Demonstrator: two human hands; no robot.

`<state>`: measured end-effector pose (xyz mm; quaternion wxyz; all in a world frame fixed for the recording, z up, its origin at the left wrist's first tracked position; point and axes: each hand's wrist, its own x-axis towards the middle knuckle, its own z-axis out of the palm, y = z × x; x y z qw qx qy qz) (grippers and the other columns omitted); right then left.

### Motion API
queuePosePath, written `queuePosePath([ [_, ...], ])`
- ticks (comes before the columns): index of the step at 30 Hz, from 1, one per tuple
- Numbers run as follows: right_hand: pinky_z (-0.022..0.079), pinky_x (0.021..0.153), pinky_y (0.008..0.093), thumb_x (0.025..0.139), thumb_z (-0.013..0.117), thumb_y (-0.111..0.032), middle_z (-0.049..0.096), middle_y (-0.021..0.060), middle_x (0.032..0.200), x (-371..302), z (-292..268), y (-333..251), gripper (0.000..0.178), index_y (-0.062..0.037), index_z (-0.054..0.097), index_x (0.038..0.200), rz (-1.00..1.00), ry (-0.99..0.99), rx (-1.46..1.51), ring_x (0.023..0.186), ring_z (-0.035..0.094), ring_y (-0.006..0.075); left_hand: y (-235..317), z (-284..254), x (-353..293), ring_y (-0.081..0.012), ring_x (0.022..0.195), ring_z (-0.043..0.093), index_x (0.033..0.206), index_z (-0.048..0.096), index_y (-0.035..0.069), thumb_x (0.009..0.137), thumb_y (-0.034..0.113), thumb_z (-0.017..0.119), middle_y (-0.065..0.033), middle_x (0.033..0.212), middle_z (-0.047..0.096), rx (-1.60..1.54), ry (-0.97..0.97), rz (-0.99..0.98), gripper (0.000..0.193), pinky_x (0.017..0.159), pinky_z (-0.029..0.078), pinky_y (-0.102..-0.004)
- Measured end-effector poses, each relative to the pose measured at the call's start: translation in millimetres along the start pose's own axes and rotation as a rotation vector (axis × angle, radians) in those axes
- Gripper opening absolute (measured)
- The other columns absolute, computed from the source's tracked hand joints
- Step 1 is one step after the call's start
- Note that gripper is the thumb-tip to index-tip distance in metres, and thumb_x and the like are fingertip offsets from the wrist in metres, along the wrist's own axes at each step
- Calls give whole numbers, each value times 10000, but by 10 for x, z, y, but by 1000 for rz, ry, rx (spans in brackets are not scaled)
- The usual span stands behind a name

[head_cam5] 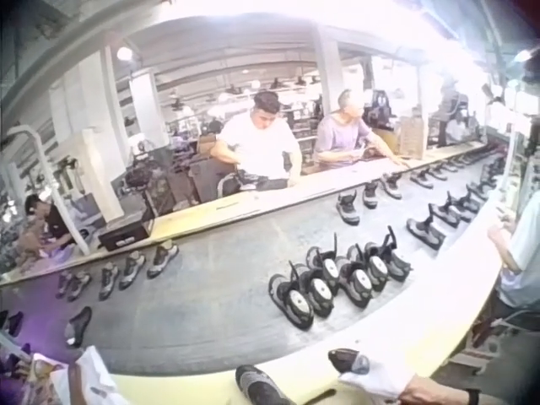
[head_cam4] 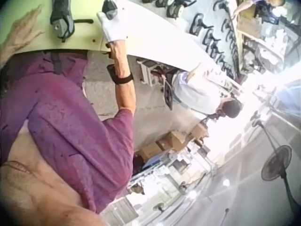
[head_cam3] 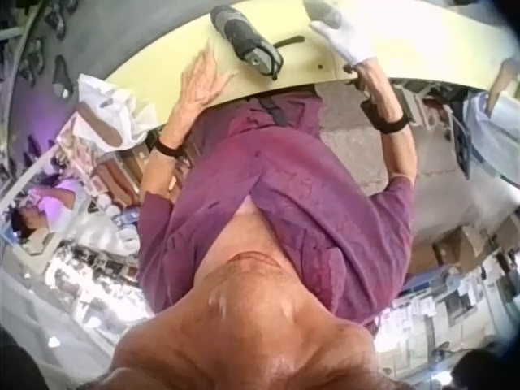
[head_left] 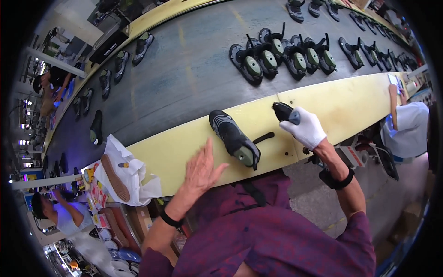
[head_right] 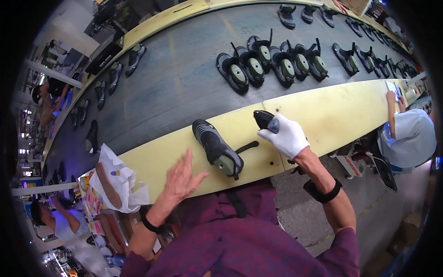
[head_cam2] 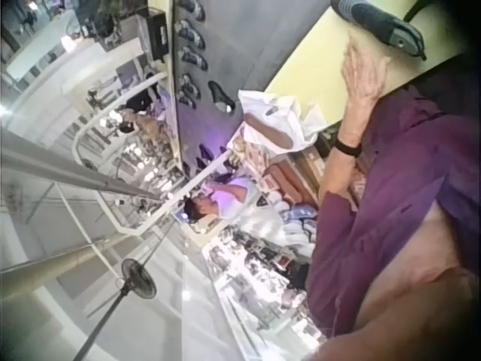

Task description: Cleaning and detailing shoe uppers on an assembly line conveyor belt.

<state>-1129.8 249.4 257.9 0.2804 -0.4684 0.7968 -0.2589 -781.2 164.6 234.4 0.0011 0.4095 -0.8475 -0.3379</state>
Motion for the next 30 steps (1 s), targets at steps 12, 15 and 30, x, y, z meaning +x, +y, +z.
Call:
queuePosePath([
  [12, 498, 658, 294, 851, 853, -206, 633, 22, 707, -1188, -258, 861, 286, -9, 647, 829, 315, 247, 458, 694, 555, 79, 455, 498, 1527, -431, 1111, 602, 1379, 514, -26, 629, 322, 985, -212, 1214, 613, 77, -90, 578, 952, 996, 476, -515],
  [15, 403, 461, 297, 946, 758, -148, 557, 6, 653, -1463, -326, 1143, 204, -65, 602, 845, 433, 162, 1066, 491, 485, 93, 774, 686, 1390, -440, 1131, 592, 1371, 516, -26, 633, 316, 990, -227, 1230, 605, 3, -92, 612, 941, 1005, 473, -518],
  [30, 346, 436, 269, 970, 777, -241, 555, -7, 656, -1132, -736, 1366, 269, -67, 625, 830, 258, -77, 1035, 486, 459, 82, 1144, 957, 1117, -442, 1207, 562, 1480, 435, -7, 692, 193, 959, -238, 1315, 561, -43, -22, 745, 967, 1054, 441, -509],
])
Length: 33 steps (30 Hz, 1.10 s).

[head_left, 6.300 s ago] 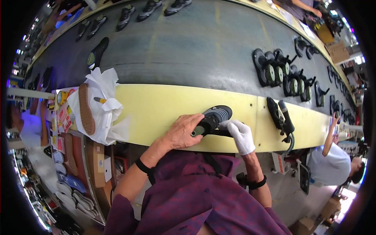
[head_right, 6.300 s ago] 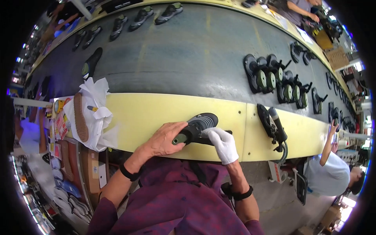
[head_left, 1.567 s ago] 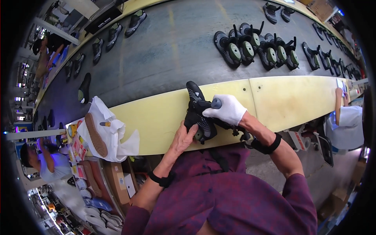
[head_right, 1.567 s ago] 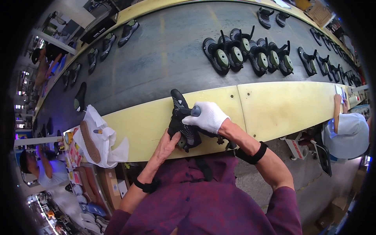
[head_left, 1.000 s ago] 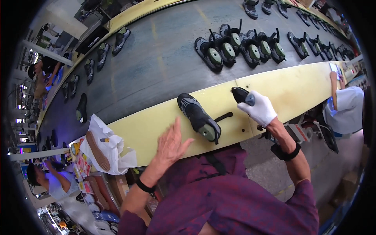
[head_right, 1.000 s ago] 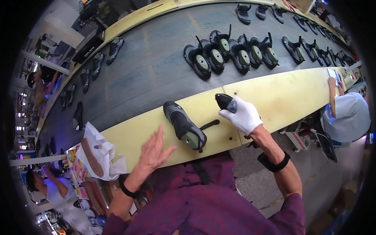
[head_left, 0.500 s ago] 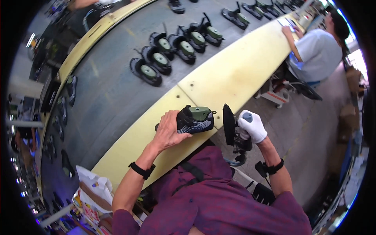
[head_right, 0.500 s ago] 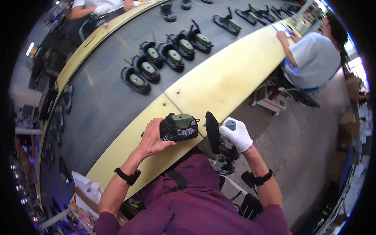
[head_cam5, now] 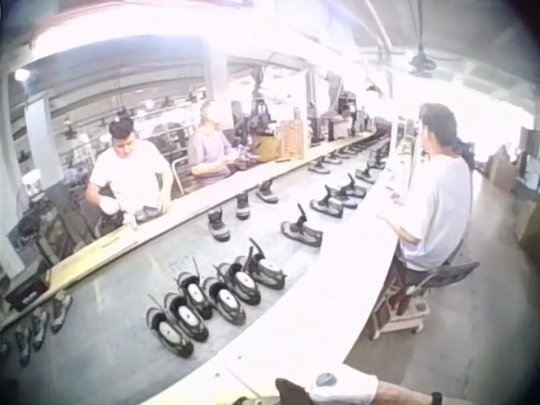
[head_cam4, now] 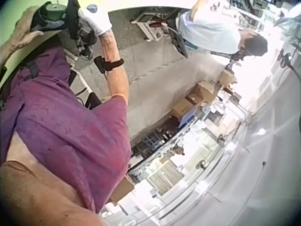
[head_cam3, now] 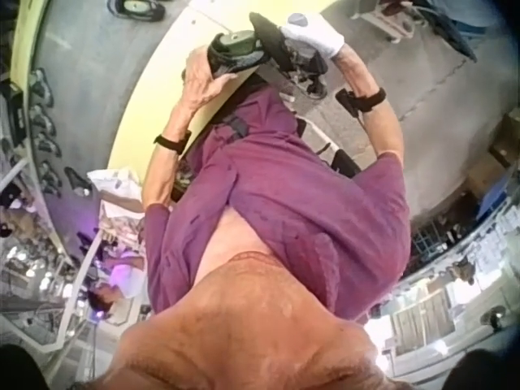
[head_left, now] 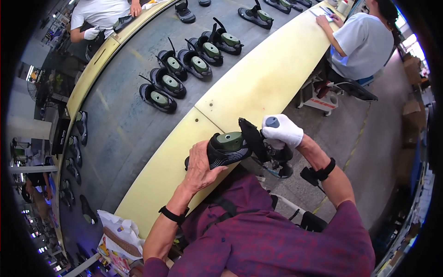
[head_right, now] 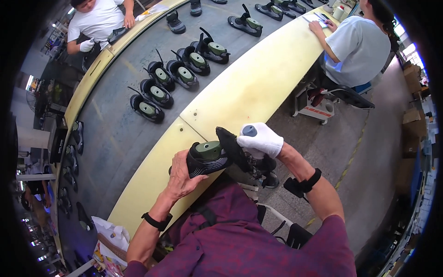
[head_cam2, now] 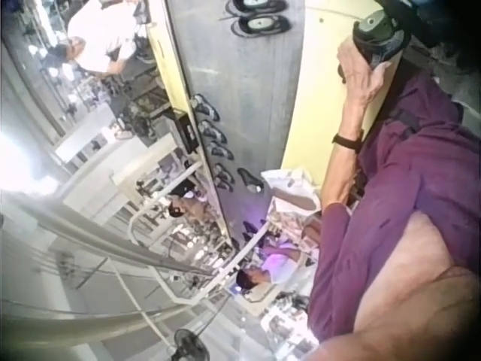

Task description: Cleaning and detailing shoe uppers on an assembly line conveyor belt.

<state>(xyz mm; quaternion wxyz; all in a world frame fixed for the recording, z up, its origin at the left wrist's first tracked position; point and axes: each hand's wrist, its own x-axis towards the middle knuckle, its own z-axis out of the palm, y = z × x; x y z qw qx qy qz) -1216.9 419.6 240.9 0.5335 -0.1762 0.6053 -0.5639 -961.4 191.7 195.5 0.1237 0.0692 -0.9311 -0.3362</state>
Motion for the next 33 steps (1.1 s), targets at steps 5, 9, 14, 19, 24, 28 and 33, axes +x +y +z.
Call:
queuePosePath([
  [5, 412, 466, 287, 930, 779, -320, 608, 10, 670, 179, 60, -135, 318, -66, 645, 793, 27, -14, -330, 536, 524, 99, -7, 122, -18, -445, 1220, 555, 1478, 430, -11, 687, 199, 965, -239, 1324, 556, 57, 11, -21, 978, 1067, 439, -516],
  [9, 438, 483, 295, 926, 783, -355, 624, 13, 674, 280, -32, -83, 347, -56, 659, 802, 28, -33, -387, 553, 548, 106, 3, 210, -15, -441, 1228, 555, 1483, 428, -17, 682, 199, 971, -232, 1345, 557, 126, 47, -1, 992, 1080, 433, -520],
  [14, 387, 445, 283, 950, 790, -333, 573, 7, 629, 104, -83, -87, 343, -62, 631, 812, 57, 10, -220, 496, 501, 94, 58, 217, 2, -441, 1230, 554, 1491, 433, -20, 683, 201, 972, -229, 1356, 561, 144, 60, -5, 996, 1076, 431, -524],
  [19, 290, 390, 282, 991, 764, -204, 488, -20, 589, -220, -532, 183, 291, -86, 578, 802, 56, 92, 143, 421, 400, 77, 103, 225, 82, -438, 1212, 557, 1502, 418, -14, 683, 206, 975, -224, 1342, 569, 148, 62, -4, 1015, 1065, 431, -522],
  [24, 272, 412, 275, 1019, 758, -287, 389, -46, 577, -82, -604, 429, 309, -119, 552, 861, 70, -177, 270, 444, 352, 80, 138, 224, 142, -437, 1234, 553, 1524, 404, -9, 674, 181, 972, -222, 1360, 562, 114, -11, -82, 1040, 1073, 429, -514],
  [28, 239, 414, 274, 1045, 734, -381, 352, -54, 575, 359, -657, 508, 369, -154, 514, 853, 124, -373, 427, 438, 320, 75, 96, 304, 156, -462, 1272, 522, 1548, 356, -49, 699, 172, 945, -267, 1393, 511, 125, -13, -13, 1057, 1112, 398, -538],
  [33, 228, 415, 273, 1046, 732, -403, 340, -61, 573, 504, -738, 467, 384, -168, 498, 852, 189, -441, 380, 431, 300, 69, 44, 342, 128, -475, 1272, 512, 1562, 312, -64, 707, 180, 938, -283, 1394, 493, 159, -6, 7, 1088, 1114, 388, -555],
])
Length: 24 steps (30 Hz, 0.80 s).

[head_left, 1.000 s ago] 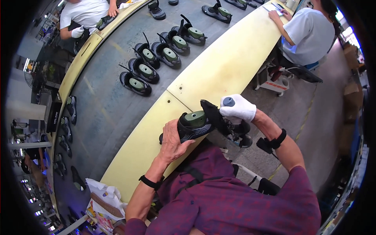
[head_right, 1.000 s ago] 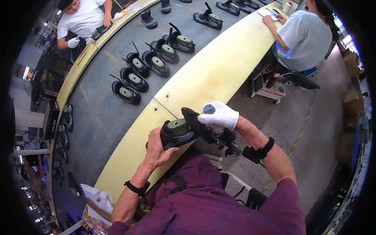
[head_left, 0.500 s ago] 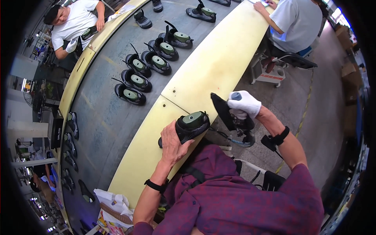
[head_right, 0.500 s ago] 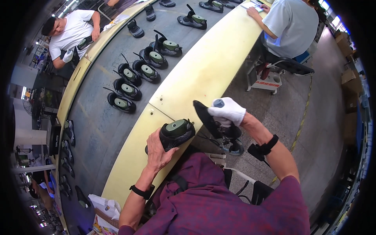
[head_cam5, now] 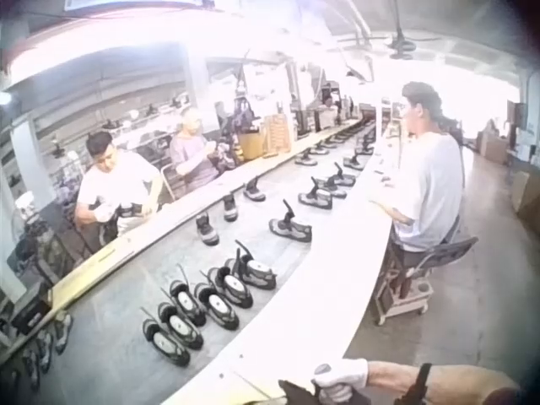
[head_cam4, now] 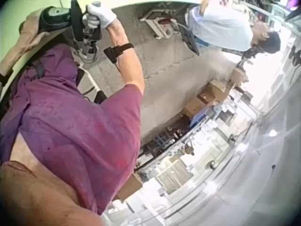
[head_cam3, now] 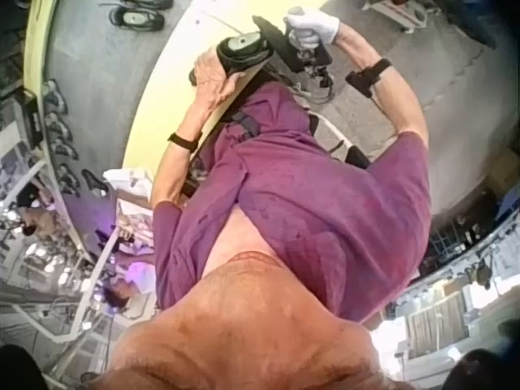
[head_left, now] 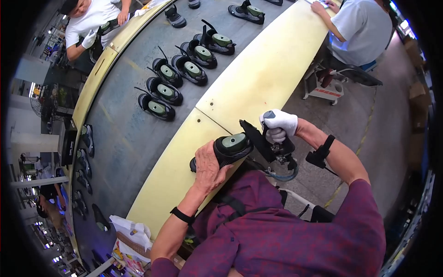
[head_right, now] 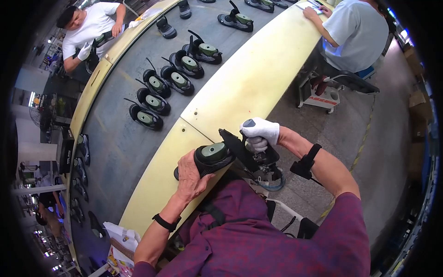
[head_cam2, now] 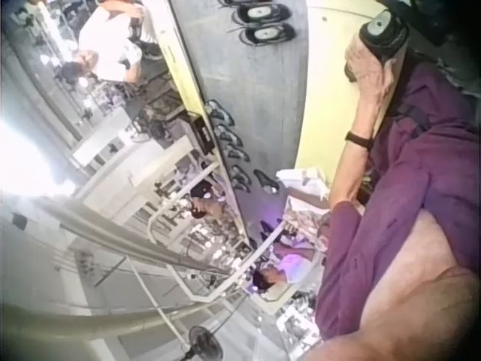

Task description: Cleaning and detailing shoe uppers on an assembly line conveyor belt.

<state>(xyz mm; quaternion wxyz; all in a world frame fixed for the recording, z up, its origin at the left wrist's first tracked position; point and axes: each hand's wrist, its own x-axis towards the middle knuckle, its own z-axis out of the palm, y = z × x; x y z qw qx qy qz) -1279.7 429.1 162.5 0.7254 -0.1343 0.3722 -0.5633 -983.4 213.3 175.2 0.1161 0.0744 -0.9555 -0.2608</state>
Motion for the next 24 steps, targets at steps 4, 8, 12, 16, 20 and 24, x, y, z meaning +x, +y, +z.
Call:
queuePosePath([
  [4, 232, 415, 275, 1043, 736, -397, 347, -60, 574, 17, -34, -64, 384, -165, 500, 849, 2, -8, -6, 430, 299, 71, 4, 48, 29, -478, 1277, 505, 1569, 297, -63, 709, 196, 940, -285, 1404, 484, 12, 4, -8, 1104, 1117, 382, -557],
  [8, 248, 419, 273, 1041, 736, -346, 354, -53, 576, -27, 9, -103, 350, -157, 516, 844, 7, 80, -25, 435, 314, 76, 39, 84, 55, -474, 1279, 505, 1569, 300, -61, 713, 197, 938, -279, 1407, 486, 13, 17, -17, 1098, 1121, 382, -552],
  [12, 258, 422, 271, 1038, 723, -280, 367, -45, 578, -204, 146, -185, 305, -148, 535, 837, -29, 169, -161, 444, 330, 78, 41, 65, 91, -466, 1279, 511, 1566, 313, -55, 707, 192, 939, -268, 1402, 498, 15, 24, -35, 1092, 1125, 384, -544],
  [16, 269, 423, 276, 1030, 726, -251, 386, -39, 586, -425, 39, -192, 287, -138, 538, 845, -100, 192, -128, 453, 339, 81, 66, 57, 138, -455, 1280, 530, 1553, 350, -39, 687, 157, 951, -244, 1420, 516, -11, 22, -59, 1073, 1111, 404, -532],
  [20, 259, 410, 286, 1003, 783, -328, 360, -41, 587, -215, -62, -93, 309, -94, 582, 988, -31, 126, -115, 436, 320, 75, 98, 47, 189, -462, 1265, 534, 1553, 348, -52, 697, 176, 946, -258, 1410, 514, -24, 19, 5, 1069, 1100, 410, -536],
  [24, 263, 418, 303, 1048, 725, -429, 346, -41, 566, 0, -153, -247, 377, -142, 526, 905, 19, -76, -29, 436, 331, 95, 61, 97, 166, -477, 1258, 530, 1561, 332, -68, 709, 223, 945, -279, 1395, 507, 14, 99, -18, 1090, 1092, 412, -543],
])
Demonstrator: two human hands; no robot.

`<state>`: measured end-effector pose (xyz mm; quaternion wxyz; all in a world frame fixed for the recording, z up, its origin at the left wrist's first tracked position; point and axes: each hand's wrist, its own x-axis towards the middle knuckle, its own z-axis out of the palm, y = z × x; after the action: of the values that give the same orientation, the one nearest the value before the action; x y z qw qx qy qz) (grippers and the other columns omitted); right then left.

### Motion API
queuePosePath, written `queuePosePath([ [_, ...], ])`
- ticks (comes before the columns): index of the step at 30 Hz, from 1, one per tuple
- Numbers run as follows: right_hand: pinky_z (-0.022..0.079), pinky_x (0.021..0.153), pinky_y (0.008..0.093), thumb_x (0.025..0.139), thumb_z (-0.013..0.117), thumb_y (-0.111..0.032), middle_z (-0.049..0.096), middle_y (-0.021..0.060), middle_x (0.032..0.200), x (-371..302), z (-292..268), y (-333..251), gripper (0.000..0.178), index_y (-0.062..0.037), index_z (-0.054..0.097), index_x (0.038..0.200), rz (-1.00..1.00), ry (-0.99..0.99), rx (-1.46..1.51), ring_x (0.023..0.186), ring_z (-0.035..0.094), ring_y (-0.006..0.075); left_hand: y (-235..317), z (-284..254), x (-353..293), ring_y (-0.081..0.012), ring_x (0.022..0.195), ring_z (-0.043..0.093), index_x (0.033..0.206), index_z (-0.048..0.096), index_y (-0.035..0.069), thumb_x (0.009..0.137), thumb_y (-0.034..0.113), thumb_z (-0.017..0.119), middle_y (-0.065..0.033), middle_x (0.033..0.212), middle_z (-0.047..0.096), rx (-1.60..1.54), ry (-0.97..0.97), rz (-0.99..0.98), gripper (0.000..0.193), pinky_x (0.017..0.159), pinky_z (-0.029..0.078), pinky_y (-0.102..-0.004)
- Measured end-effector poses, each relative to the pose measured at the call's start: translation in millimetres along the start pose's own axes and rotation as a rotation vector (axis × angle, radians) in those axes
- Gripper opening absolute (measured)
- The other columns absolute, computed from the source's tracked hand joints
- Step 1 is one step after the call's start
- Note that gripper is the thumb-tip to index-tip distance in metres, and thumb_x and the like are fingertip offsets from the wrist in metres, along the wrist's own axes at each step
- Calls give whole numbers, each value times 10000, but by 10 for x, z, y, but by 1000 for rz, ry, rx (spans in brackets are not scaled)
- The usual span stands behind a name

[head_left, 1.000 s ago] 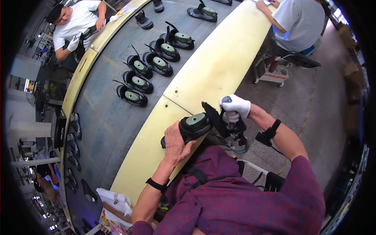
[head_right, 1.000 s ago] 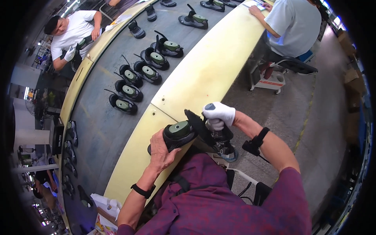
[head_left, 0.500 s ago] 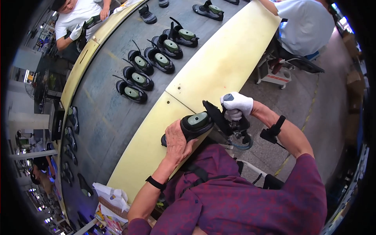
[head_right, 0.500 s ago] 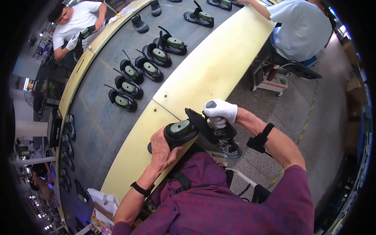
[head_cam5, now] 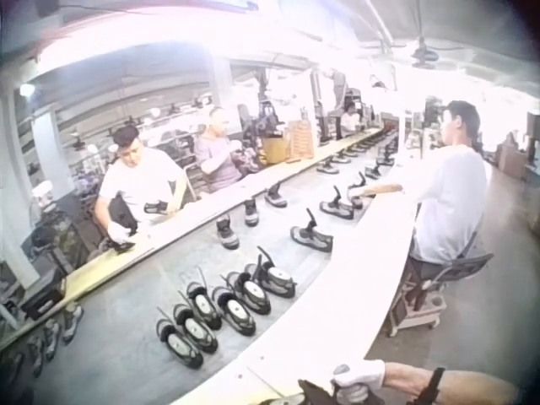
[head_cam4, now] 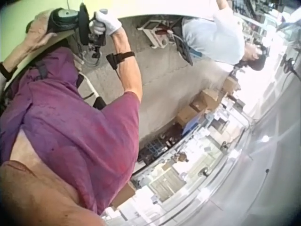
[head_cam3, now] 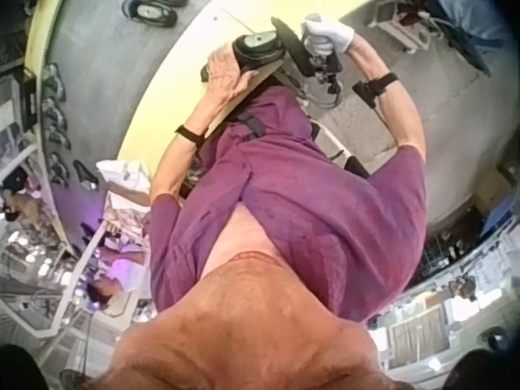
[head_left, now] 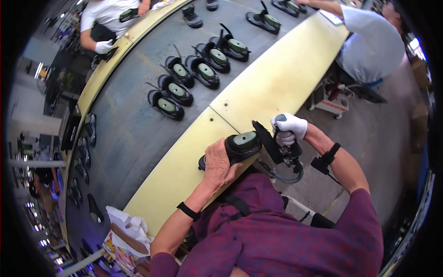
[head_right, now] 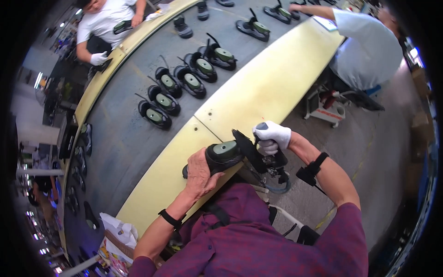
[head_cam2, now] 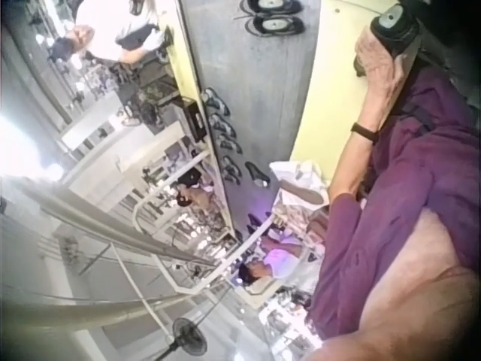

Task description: Cleaning and detailing shoe uppers on an assembly line conveyor belt.

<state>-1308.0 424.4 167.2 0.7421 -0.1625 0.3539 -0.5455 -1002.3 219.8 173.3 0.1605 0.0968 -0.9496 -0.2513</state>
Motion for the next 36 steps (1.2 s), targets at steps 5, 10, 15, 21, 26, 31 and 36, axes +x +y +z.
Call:
queuePosePath([
  [5, 300, 431, 309, 978, 805, -421, 396, -23, 578, 17, 177, -155, 394, -113, 575, 893, 41, 72, -95, 448, 367, 114, -23, -49, -13, -468, 1212, 574, 1478, 436, -31, 775, 471, 899, -275, 1325, 570, -63, 41, -57, 981, 1062, 444, -542],
  [10, 436, 471, 296, 901, 785, -208, 569, 2, 638, 220, 636, -598, 202, -53, 663, 857, 115, 362, -669, 516, 538, 100, -110, -226, 84, -463, 1151, 640, 1316, 562, -22, 813, 533, 861, -275, 1207, 666, -217, -95, -324, 807, 1009, 487, -529],
  [15, 569, 689, 354, 823, 843, -259, 711, 91, 776, 725, 693, -760, 317, 17, 691, 858, 78, 554, -1423, 703, 683, 188, -227, -750, -321, -453, 1198, 643, 1353, 598, -14, 809, 490, 877, -281, 1258, 669, -317, 45, -587, 793, 1061, 493, -510],
  [21, 587, 798, 421, 809, 849, -286, 752, 180, 887, 1188, 549, -912, 392, -10, 711, 1051, -63, 748, -1667, 805, 733, 333, -1470, -2025, -1304, -430, 1157, 672, 1307, 643, 9, 756, 509, 909, -240, 1231, 703, -35, 267, -728, 790, 1033, 509, -501],
  [26, 549, 926, 445, 835, 875, -214, 704, 198, 1120, 1660, 1202, -1044, 452, -27, 692, 1203, -533, 585, -2073, 1054, 687, 361, -2784, -3360, -2079, -382, 1391, 515, 1282, 690, 129, 738, 355, 897, -167, 1417, 624, 623, -13, -592, 624, 1182, 341, -539],
  [31, 571, 994, 418, 937, 817, -234, 735, 220, 1207, 2999, 1866, -793, 501, 29, 655, 1332, -207, 400, -1531, 1128, 734, 339, -4002, -2869, -2666, -475, 1540, 313, 1188, 712, 84, 793, 122, 785, -181, 1593, 445, 326, 345, -863, 404, 1251, 301, -622],
  [36, 546, 1078, 412, 801, 887, -433, 712, 265, 1325, 4258, 1810, -336, 922, 70, 533, 1489, -52, 616, -1546, 1239, 704, 375, -4112, -2965, -2514, -510, 1516, 342, 1129, 723, 89, 837, -24, 715, -162, 1653, 395, 490, 318, -745, 314, 1240, 317, -627],
])
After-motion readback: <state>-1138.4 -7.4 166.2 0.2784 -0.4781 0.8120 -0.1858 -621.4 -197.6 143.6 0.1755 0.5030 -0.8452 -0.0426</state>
